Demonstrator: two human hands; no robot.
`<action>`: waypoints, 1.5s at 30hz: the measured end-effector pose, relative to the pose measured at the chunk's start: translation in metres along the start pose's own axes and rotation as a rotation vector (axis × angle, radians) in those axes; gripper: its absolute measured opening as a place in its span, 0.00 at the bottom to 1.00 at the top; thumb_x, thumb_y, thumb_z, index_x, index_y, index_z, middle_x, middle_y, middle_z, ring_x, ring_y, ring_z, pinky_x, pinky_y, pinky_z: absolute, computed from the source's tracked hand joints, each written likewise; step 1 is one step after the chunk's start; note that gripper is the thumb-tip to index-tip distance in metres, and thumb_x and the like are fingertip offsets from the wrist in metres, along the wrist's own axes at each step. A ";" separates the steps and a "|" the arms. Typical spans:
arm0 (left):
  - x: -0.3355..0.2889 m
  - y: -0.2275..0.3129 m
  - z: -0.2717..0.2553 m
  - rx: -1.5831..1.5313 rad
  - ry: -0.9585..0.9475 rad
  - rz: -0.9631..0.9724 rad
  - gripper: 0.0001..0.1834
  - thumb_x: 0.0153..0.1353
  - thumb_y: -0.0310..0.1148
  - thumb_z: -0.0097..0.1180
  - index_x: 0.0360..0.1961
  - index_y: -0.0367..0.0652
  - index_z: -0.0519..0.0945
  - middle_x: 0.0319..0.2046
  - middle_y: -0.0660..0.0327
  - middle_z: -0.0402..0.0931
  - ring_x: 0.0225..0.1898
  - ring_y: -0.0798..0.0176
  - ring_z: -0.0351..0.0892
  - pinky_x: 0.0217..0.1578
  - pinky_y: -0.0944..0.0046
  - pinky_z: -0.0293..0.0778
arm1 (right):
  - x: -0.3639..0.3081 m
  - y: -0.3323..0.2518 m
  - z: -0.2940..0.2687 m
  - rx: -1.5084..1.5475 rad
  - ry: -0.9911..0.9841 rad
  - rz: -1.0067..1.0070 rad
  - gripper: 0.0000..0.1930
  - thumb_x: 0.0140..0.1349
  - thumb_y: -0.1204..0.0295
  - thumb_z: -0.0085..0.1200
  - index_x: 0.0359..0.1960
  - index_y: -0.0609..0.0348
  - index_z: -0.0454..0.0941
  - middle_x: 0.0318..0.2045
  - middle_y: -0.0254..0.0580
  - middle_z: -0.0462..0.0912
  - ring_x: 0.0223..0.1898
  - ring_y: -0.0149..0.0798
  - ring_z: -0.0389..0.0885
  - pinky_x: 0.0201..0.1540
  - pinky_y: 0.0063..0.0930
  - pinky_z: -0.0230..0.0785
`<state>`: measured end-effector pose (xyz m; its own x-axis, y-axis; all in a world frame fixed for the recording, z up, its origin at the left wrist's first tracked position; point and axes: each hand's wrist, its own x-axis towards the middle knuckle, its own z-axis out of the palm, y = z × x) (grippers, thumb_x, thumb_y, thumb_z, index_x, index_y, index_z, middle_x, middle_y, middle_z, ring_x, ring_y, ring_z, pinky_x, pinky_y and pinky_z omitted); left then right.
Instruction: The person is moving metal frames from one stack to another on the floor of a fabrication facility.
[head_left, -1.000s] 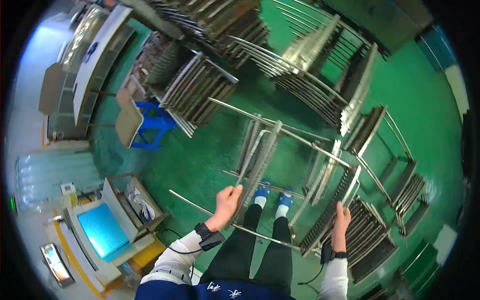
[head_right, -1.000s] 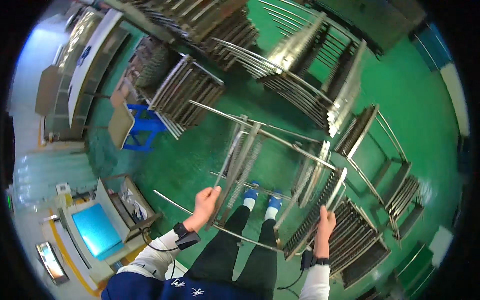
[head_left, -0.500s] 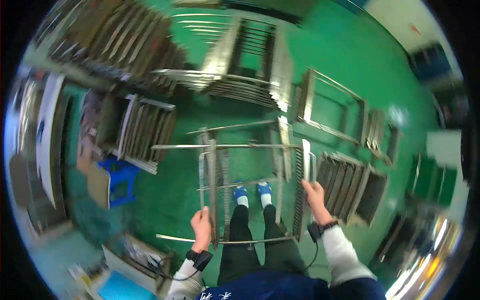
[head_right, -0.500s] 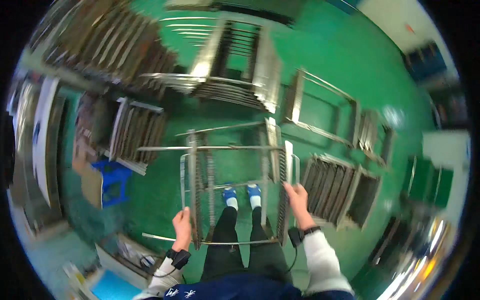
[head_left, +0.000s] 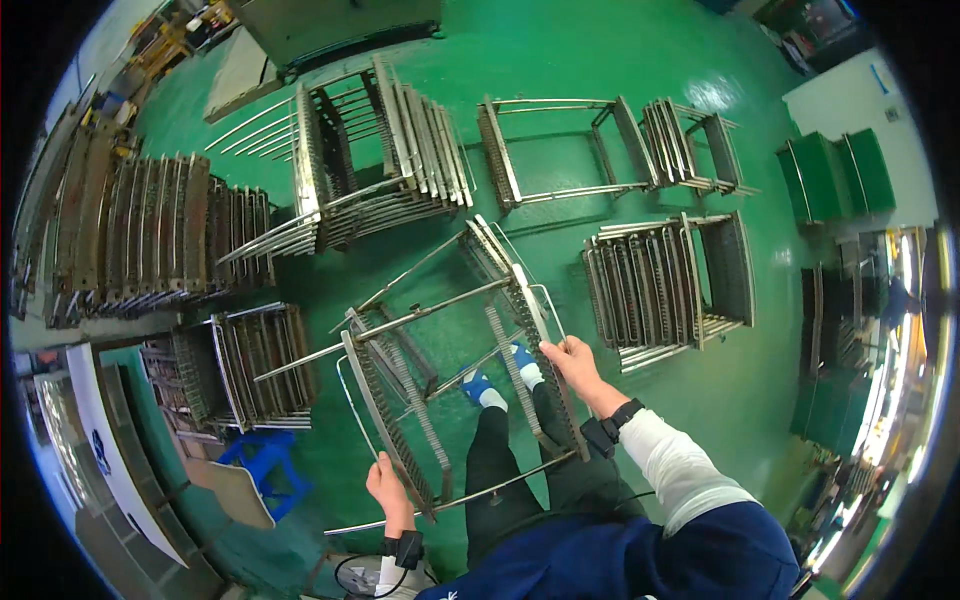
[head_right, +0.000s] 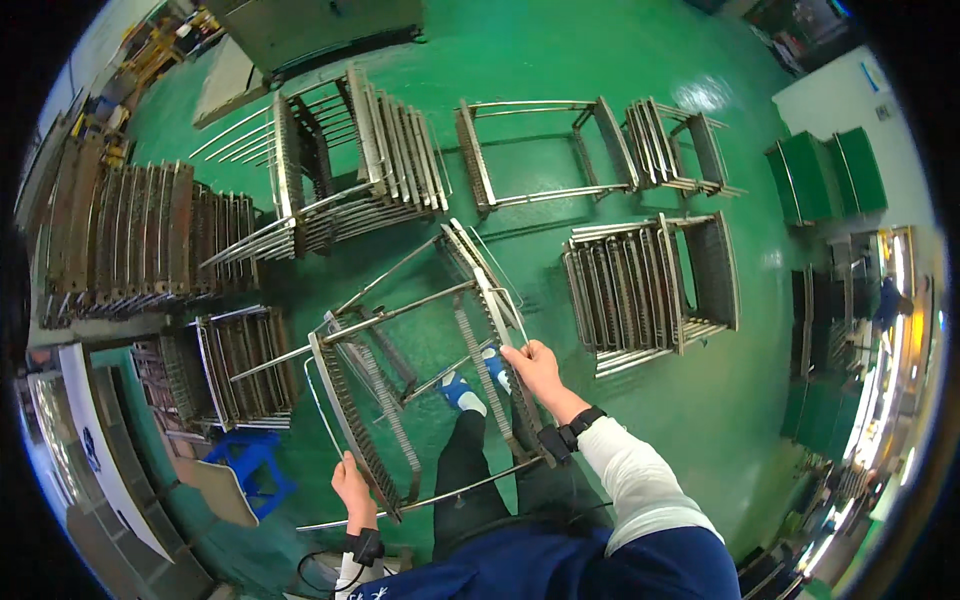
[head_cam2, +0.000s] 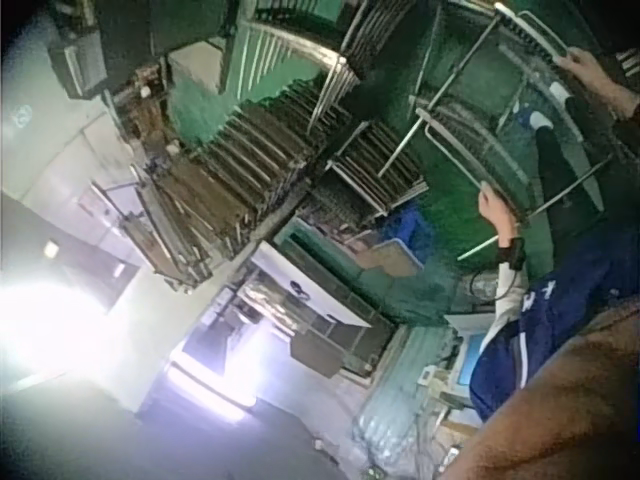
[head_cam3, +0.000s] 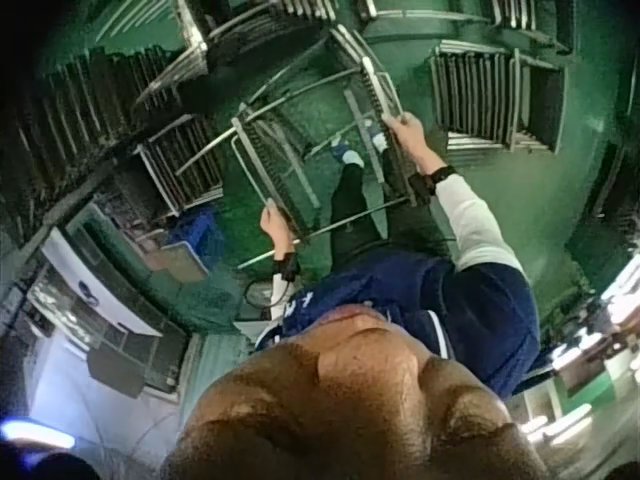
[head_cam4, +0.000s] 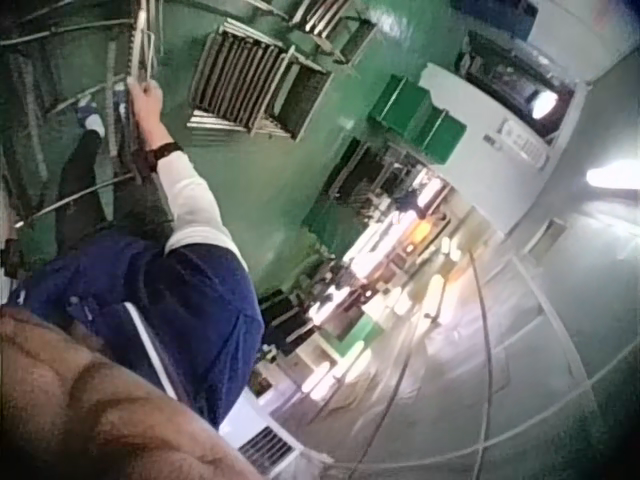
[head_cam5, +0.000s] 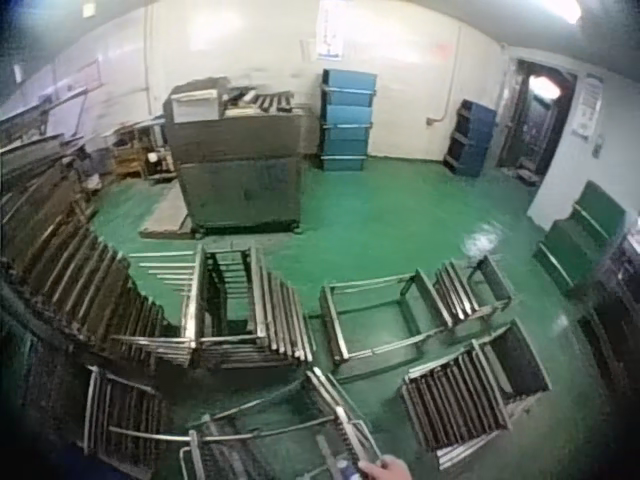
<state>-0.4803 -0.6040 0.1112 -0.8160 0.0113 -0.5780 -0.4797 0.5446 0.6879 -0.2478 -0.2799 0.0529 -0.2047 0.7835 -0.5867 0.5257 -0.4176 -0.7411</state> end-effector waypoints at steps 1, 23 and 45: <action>-0.001 0.004 0.006 0.015 -0.018 0.004 0.23 0.69 0.36 0.54 0.16 0.45 0.62 0.18 0.74 0.55 0.23 0.76 0.51 0.22 0.66 0.51 | 0.000 0.007 -0.006 -0.001 0.022 0.009 0.26 0.55 0.53 0.67 0.17 0.54 0.63 0.16 0.29 0.68 0.20 0.25 0.63 0.22 0.27 0.59; -0.195 0.081 0.237 -0.149 -0.521 0.011 0.25 0.74 0.48 0.43 0.18 0.53 0.60 0.14 0.74 0.53 0.14 0.78 0.48 0.15 0.71 0.45 | -0.013 -0.017 -0.258 0.235 0.311 -0.084 0.24 0.56 0.59 0.67 0.17 0.55 0.63 0.16 0.28 0.65 0.22 0.24 0.60 0.23 0.25 0.57; -0.446 -0.013 0.658 -0.212 -0.826 -0.296 0.27 0.72 0.55 0.40 0.21 0.49 0.63 0.12 0.71 0.51 0.14 0.72 0.50 0.16 0.69 0.50 | 0.214 0.121 -0.684 0.021 0.416 -0.114 0.25 0.52 0.54 0.67 0.16 0.55 0.66 0.17 0.31 0.70 0.20 0.27 0.65 0.25 0.27 0.60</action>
<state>0.1017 -0.0647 0.0712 -0.1976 0.5383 -0.8193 -0.7492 0.4560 0.4803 0.3370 0.1519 0.0609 0.0919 0.9420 -0.3227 0.5012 -0.3238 -0.8025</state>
